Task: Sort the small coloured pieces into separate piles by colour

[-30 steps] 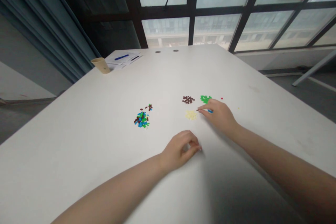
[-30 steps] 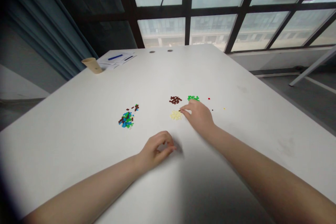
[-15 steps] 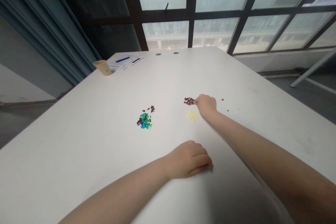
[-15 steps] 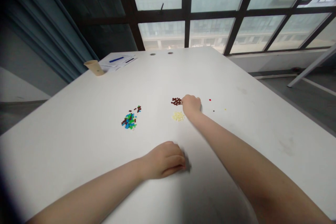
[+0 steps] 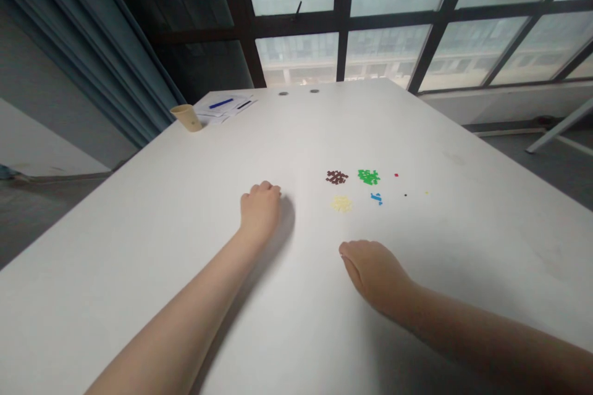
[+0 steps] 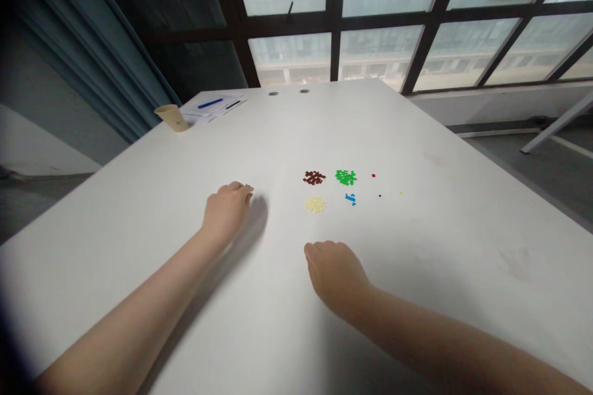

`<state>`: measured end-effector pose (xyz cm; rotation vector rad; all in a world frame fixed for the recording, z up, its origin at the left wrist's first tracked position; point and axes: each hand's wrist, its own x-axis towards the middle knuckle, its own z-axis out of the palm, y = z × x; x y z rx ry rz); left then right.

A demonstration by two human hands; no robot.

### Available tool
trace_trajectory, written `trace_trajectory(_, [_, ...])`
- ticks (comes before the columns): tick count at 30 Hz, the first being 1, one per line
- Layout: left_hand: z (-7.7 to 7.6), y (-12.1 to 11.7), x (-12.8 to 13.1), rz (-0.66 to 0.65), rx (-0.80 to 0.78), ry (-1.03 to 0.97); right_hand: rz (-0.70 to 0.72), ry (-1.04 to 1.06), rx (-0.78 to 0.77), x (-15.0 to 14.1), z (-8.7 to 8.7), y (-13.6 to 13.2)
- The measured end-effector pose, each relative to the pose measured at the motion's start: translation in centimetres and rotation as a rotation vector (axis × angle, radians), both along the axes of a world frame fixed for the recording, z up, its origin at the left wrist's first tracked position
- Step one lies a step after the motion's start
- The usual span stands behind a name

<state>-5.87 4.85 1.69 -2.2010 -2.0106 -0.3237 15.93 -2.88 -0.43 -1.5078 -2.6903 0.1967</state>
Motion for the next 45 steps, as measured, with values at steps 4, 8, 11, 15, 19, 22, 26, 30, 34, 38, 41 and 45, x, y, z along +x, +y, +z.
trace_trajectory(4, [-1.5,1.4,-2.2,0.143,-0.005,0.072,0.052,0.088,-0.009,0.2,-1.0,-0.1])
trace_trajectory(8, [-2.4,1.6,-2.4,0.132,-0.076,0.117,0.074,0.141,-0.029,0.3,-1.3,0.5])
trace_trajectory(11, [-2.3,1.7,-2.3,0.116,-0.087,0.142,0.098,0.162,-0.032,0.5,-1.4,0.5])
trace_trajectory(15, [-2.0,1.6,-2.1,0.116,-0.064,0.155,0.114,0.189,-0.038,0.7,-1.5,0.4])
trace_trajectory(19, [-1.9,1.1,-1.5,0.086,-0.030,0.152,0.122,0.211,-0.043,0.9,-1.5,0.5])
trace_trajectory(22, [-1.8,0.7,-0.8,0.045,-0.041,0.122,0.126,0.224,-0.055,0.9,-1.6,0.6])
trace_trajectory(26, [-1.8,0.4,-0.4,0.017,-0.054,0.087,0.132,0.229,-0.061,0.9,-1.5,0.7])
trace_trajectory(30, [-2.3,0.7,-1.2,0.017,-0.066,0.038,0.139,0.223,-0.059,1.0,-1.5,0.6])
trace_trajectory(34, [-2.6,1.1,-1.4,-0.049,-0.008,-0.160,0.144,0.223,-0.051,1.0,-1.5,0.6])
trace_trajectory(38, [-2.2,-0.2,1.1,-0.215,-0.130,-0.623,0.137,0.222,-0.047,1.0,-1.5,0.6])
trace_trajectory(41, [-2.1,-2.0,3.7,-0.319,-0.440,-1.135,0.137,0.219,-0.046,1.0,-1.4,0.6])
trace_trajectory(45, [-2.7,-3.2,5.1,-0.378,-0.668,-1.415,0.128,0.215,-0.051,1.0,-1.3,0.5])
